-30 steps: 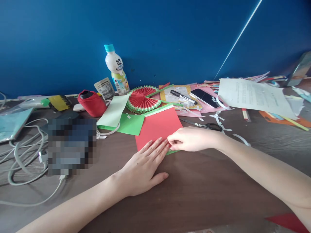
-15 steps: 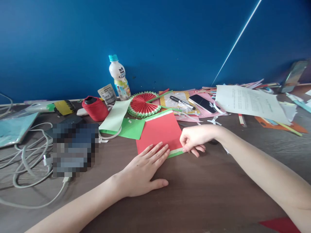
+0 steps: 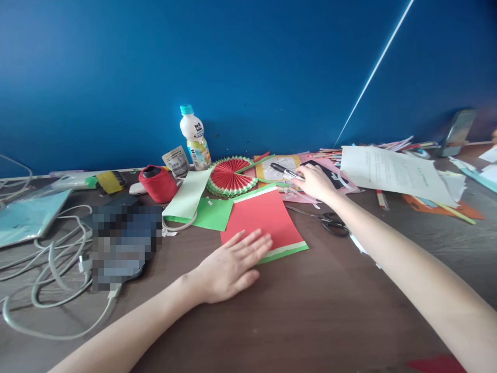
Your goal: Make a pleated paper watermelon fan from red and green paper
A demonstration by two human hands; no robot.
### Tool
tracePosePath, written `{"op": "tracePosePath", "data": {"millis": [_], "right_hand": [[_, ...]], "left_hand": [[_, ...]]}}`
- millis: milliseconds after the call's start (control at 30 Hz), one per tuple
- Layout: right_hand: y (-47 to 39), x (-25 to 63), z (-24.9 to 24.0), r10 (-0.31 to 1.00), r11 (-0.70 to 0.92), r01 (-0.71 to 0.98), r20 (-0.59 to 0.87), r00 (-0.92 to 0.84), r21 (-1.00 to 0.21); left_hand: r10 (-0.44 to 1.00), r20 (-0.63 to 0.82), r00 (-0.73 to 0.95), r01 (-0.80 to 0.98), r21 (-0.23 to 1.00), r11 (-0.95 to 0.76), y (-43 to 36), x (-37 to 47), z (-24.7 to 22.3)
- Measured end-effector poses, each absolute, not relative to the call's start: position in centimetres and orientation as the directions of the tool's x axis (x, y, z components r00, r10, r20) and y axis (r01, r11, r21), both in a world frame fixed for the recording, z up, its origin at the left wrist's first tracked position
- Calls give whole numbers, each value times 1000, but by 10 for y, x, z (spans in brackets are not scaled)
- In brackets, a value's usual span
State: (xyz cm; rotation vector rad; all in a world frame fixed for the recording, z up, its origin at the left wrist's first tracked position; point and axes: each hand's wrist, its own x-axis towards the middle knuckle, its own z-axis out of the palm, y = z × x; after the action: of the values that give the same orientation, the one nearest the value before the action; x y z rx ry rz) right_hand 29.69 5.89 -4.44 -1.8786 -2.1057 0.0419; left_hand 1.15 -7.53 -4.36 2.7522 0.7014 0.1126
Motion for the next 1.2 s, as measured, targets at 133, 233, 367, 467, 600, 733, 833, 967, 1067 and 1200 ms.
{"op": "tracePosePath", "data": {"millis": [133,233,367,467,600,733,833,967,1067,1200], "right_hand": [[63,297,-50,975,114,979,210,-77,-169],[66,299,-53,981,56,977,195,-15,-203],[62,296,-47,971,35,963,238,31,-267],[45,285,-28,917,162,882,399,32,-443],[9,260,3,900,333,673,435,-19,-661],[-24,230,19,868,495,385,431,-245,-779],[-39,209,18,822,501,191,395,-409,-844],[-47,189,2,796,347,65,256,-549,-936],[-48,180,-16,835,227,115,132,-534,-967],[-50,174,-37,868,119,46,82,-489,-992]], "left_hand": [[441,-37,897,439,193,-878,-80,17,-51],[453,-40,891,451,195,-871,-81,18,-51],[468,-12,883,445,336,-830,-78,12,-48],[668,70,741,535,540,-650,-71,5,-49],[832,225,507,527,683,-506,-58,0,-53],[853,454,259,600,617,-510,-56,-1,-50],[823,465,326,648,524,-553,-61,2,-45],[830,367,420,607,567,-557,-68,8,-46],[826,357,436,608,560,-563,-69,11,-50],[873,238,426,652,588,-478,-70,13,-50]]}}
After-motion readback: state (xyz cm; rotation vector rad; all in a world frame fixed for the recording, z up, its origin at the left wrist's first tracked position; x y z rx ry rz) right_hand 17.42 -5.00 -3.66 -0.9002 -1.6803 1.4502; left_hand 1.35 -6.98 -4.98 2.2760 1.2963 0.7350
